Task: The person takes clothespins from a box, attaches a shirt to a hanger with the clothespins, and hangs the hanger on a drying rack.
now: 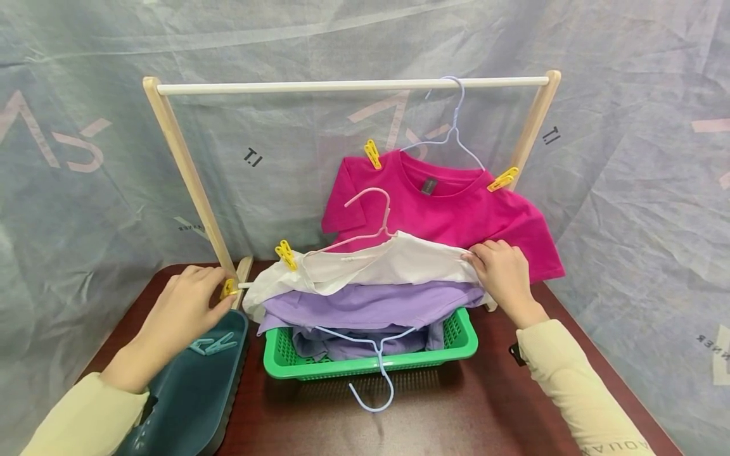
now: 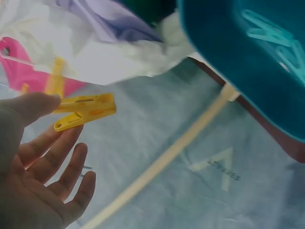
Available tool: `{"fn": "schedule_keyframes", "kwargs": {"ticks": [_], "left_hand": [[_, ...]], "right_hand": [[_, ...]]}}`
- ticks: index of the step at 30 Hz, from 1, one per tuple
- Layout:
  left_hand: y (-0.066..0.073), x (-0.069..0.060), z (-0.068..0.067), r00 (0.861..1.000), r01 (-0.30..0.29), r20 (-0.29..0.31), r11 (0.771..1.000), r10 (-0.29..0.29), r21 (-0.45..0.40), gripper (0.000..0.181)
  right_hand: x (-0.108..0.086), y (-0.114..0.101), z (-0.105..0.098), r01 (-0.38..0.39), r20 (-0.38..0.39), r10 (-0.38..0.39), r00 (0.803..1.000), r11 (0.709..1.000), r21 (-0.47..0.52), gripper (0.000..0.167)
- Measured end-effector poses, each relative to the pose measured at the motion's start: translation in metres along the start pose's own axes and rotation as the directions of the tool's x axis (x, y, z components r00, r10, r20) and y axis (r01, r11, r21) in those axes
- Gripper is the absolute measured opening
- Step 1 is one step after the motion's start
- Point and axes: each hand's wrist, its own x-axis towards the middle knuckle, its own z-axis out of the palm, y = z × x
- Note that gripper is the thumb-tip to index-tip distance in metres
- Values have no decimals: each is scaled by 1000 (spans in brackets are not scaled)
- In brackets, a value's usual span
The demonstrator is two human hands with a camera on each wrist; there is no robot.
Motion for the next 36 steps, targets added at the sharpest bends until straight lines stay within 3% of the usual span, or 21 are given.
{"fn": "schedule_keyframes", "kwargs": {"ticks": [7,20,28,36], "left_hand": [[25,16,-4,997,-65,-35,996,64,-52,33],[65,47,-1,992,-126,-7,981,127,-146,31],[96,72,0,975,-220,-79,960,209,-172,28],[120,89,9,960,-276,-85,949,266,-150,26]], "right_hand": [[4,-3,-2,9,-16,-9,1000,1000,-4,16],[8,-10,-9,35,-37,-35,999,999,-10,16],[8,-13,-11,34,-40,-35,999,999,-7,14],[8,-14,-10,37,-47,-37,998,999,-4,13]]}}
